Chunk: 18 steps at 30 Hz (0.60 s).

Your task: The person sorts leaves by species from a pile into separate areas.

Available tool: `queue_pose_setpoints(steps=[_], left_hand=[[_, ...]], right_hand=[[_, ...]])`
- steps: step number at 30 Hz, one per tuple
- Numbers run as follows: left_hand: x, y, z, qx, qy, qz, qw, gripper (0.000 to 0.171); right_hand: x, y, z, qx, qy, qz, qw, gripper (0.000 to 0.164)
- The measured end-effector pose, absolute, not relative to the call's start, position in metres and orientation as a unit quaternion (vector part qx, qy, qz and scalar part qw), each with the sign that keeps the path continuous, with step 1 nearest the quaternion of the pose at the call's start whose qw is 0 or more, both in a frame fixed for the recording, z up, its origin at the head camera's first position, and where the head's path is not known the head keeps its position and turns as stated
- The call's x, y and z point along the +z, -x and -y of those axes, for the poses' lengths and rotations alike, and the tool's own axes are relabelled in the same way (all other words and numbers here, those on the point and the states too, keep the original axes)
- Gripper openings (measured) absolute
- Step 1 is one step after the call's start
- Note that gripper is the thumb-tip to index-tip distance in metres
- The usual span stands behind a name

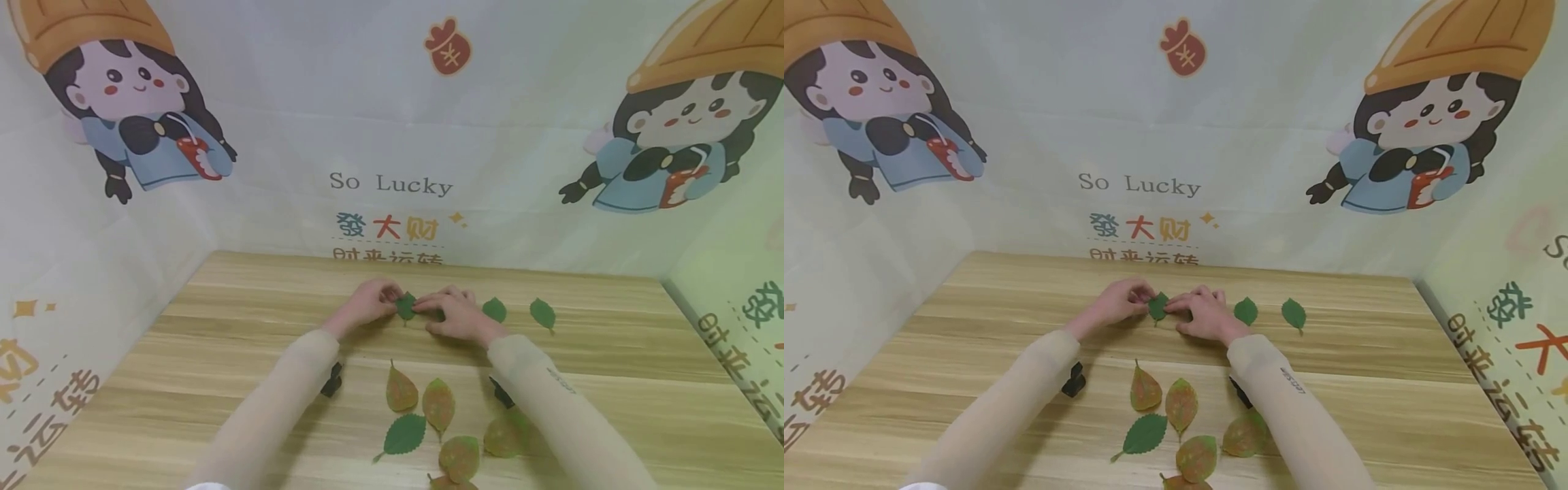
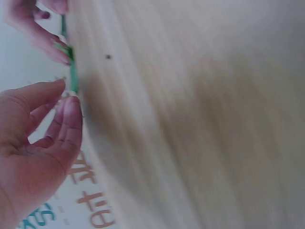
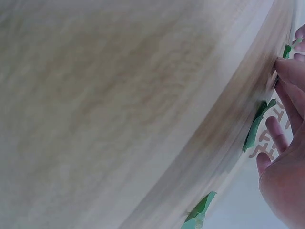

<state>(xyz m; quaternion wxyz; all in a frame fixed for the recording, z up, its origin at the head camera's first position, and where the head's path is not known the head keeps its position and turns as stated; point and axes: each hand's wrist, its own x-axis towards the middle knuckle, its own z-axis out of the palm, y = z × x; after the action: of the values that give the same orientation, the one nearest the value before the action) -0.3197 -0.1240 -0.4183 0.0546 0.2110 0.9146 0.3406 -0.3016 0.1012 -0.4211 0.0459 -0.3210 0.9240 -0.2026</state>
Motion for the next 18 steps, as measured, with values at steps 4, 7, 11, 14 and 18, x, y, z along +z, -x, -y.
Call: queue_pose_setpoints(steps=[4, 7, 11, 14, 18], left_hand=[[-0.41, 0.304, 0.131, 0.344, -0.233, -0.909, 0.042, 0.024], [-0.404, 0.289, 0.137, 0.345, -0.254, -0.903, 0.032, 0.024], [-0.399, 0.265, 0.146, 0.342, -0.28, -0.897, 0.027, 0.026], [-0.399, 0.245, 0.152, 0.343, -0.3, -0.89, 0.028, 0.024], [-0.403, 0.219, 0.155, 0.346, -0.318, -0.882, 0.041, 0.021]], right_hand=[[-0.421, 0.301, -0.101, -0.197, 0.32, -0.925, 0.049, 0.044], [-0.42, 0.301, -0.101, -0.197, 0.32, -0.925, 0.051, 0.043], [-0.421, 0.302, -0.101, -0.198, 0.32, -0.925, 0.049, 0.043], [-0.422, 0.303, -0.101, -0.198, 0.32, -0.925, 0.047, 0.043], [-0.424, 0.303, -0.101, -0.201, 0.321, -0.924, 0.046, 0.044]])
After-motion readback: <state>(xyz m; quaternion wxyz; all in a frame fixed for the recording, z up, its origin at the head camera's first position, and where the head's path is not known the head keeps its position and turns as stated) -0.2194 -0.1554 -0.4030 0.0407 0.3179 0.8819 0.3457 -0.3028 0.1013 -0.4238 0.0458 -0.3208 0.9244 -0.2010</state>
